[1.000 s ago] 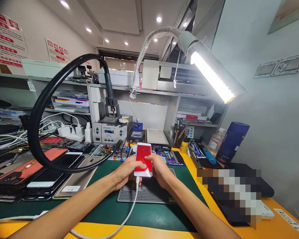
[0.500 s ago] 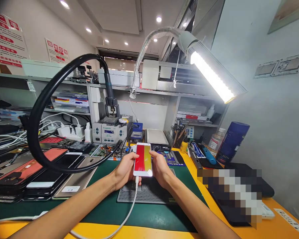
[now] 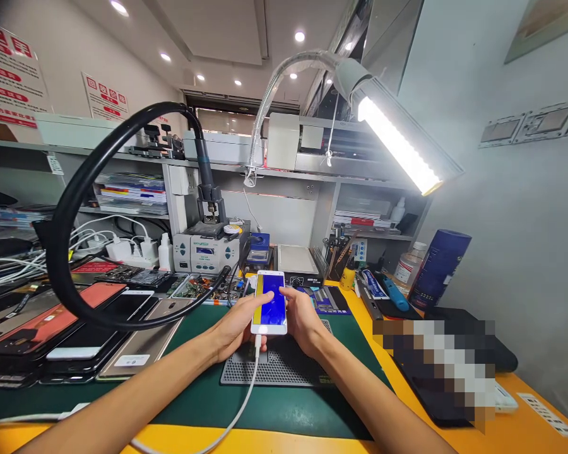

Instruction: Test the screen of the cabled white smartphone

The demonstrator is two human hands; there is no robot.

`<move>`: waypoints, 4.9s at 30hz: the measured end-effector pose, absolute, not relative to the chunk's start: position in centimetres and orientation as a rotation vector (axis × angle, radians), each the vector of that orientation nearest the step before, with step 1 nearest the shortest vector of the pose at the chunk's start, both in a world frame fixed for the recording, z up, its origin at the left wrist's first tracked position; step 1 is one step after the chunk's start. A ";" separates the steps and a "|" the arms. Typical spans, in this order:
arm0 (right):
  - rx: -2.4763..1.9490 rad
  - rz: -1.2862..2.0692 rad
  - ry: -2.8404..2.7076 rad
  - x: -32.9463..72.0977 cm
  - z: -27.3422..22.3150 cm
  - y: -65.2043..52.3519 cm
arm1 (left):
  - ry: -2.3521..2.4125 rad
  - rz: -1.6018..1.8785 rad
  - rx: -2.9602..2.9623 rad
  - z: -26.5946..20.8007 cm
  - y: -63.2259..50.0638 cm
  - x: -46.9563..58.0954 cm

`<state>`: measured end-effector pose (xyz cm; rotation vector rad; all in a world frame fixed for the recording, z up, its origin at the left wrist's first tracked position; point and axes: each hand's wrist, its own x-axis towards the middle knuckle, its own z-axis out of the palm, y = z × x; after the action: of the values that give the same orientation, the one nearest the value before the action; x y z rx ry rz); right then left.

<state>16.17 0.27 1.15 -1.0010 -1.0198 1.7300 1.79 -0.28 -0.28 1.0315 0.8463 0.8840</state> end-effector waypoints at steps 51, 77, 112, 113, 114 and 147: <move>-1.024 1.704 -1.072 16.2 0.8 0.6 | 0.810 0.828 1.003 -0.1 -0.1 1.7; -1.065 1.615 -1.125 16.1 0.7 0.3 | 0.836 0.859 1.141 -0.2 -0.6 1.6; -0.911 1.746 -0.999 16.0 1.2 0.3 | 0.874 0.856 1.063 -0.2 -0.3 1.7; -0.921 1.739 -1.003 16.0 1.2 0.3 | 0.866 0.842 1.040 -0.2 -0.2 1.7; -0.937 1.735 -1.007 16.0 1.2 0.3 | 0.853 0.825 1.019 -0.2 -0.1 1.6; -1.073 1.524 -1.176 16.0 0.6 0.2 | 0.832 0.845 1.042 -0.6 -0.1 1.4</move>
<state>16.01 0.18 0.56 -1.0726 -1.1761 1.5235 1.45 -0.12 -0.55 1.0419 0.8317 0.8445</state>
